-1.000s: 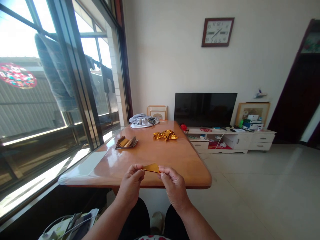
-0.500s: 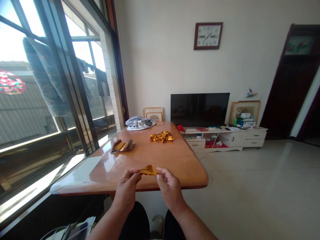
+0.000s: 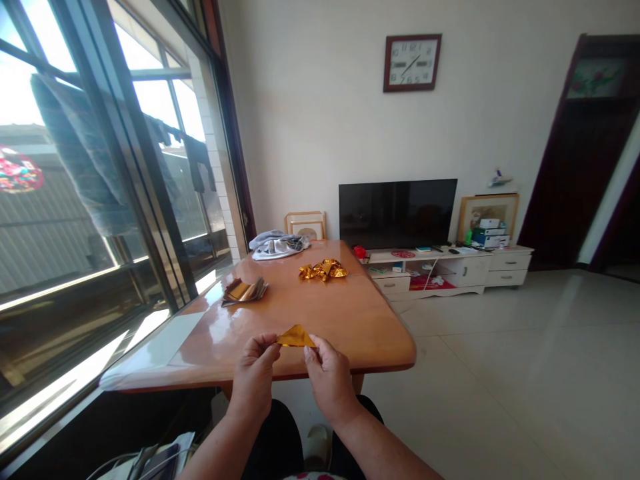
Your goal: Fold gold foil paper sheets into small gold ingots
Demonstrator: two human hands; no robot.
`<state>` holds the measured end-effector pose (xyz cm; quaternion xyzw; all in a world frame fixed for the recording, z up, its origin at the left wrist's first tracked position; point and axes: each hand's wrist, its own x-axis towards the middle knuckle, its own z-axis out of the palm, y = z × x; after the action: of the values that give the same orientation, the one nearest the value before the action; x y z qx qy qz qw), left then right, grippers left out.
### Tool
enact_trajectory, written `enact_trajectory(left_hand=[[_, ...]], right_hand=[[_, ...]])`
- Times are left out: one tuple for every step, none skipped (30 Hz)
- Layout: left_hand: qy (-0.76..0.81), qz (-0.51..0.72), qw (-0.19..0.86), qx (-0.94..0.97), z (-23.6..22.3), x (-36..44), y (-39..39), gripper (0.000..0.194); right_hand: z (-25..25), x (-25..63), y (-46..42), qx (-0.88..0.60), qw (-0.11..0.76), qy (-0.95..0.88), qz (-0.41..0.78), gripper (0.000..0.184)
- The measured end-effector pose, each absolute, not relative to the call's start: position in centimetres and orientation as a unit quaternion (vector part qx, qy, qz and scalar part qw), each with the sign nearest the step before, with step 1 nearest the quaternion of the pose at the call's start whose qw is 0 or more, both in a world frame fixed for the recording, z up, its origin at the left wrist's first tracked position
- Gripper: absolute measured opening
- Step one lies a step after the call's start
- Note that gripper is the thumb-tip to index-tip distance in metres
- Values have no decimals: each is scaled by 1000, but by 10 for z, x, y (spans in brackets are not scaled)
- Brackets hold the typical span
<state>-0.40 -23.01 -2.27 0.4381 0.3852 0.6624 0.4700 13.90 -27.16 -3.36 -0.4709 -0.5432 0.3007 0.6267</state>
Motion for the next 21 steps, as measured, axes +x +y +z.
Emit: enact_trajectory(left_hand=[[390,661,472,433,-22,-4,-231,29],[393,659,477,429,-22,-3,-231,32],[396,656,481,426,-22,-3,-231,36],[397,654,486,423,-21,-3,-231,39],[397,653,489,421,-21,-3,-231,41],[395,653,491,420,-21,-3,-231,42],[392,654,492,420,-21,-2,-231,43],[388,655,493,421,-21,-2,-231,43],[384,657,492,423,-20,-1,-231,43],[380,658,491,425,-20,-1,-231,42],[378,658,490,428,-21,0,-231,41],[378,658,489,431,-21,0,-231,40],[379,656,489,433,-22,0,-231,39],[382,653,489,434,-22,0,-231,38],[384,650,489,436,-23,0,-231,38],[387,648,489,438,-24,0,-231,37],[388,646,490,438,-25,0,-231,37],[389,645,490,439,-26,0,-231,36],[390,643,491,439,-28,0,-231,36],[391,643,491,439,-29,0,-231,36],[393,642,490,439,-30,0,-231,35]], right_hand=[[-34,138,-271,-472,632,-538,298,39],[-34,138,-270,-472,634,-536,295,39],[-34,139,-270,-473,633,-540,290,39],[-34,139,-270,-474,629,-548,283,39],[-34,140,-269,-477,623,-556,274,38],[-35,140,-269,-480,617,-564,266,38],[-35,141,-269,-483,613,-568,262,37],[-36,141,-268,-484,613,-566,263,37],[-37,141,-267,-484,617,-560,270,36],[-39,141,-266,-480,621,-552,281,36],[-40,141,-265,-475,626,-544,294,37],[-42,140,-264,-469,631,-537,306,37],[-43,140,-263,-463,634,-531,318,38],[-44,139,-262,-458,636,-526,330,39],[-45,139,-261,-454,637,-522,340,40],[-45,138,-261,-451,639,-516,348,40],[-46,138,-261,-449,641,-510,356,40],[-46,138,-260,-446,644,-504,364,39],[-46,137,-260,-442,647,-498,372,38],[-46,137,-260,-438,649,-490,383,38],[-46,137,-259,-434,651,-482,395,38]])
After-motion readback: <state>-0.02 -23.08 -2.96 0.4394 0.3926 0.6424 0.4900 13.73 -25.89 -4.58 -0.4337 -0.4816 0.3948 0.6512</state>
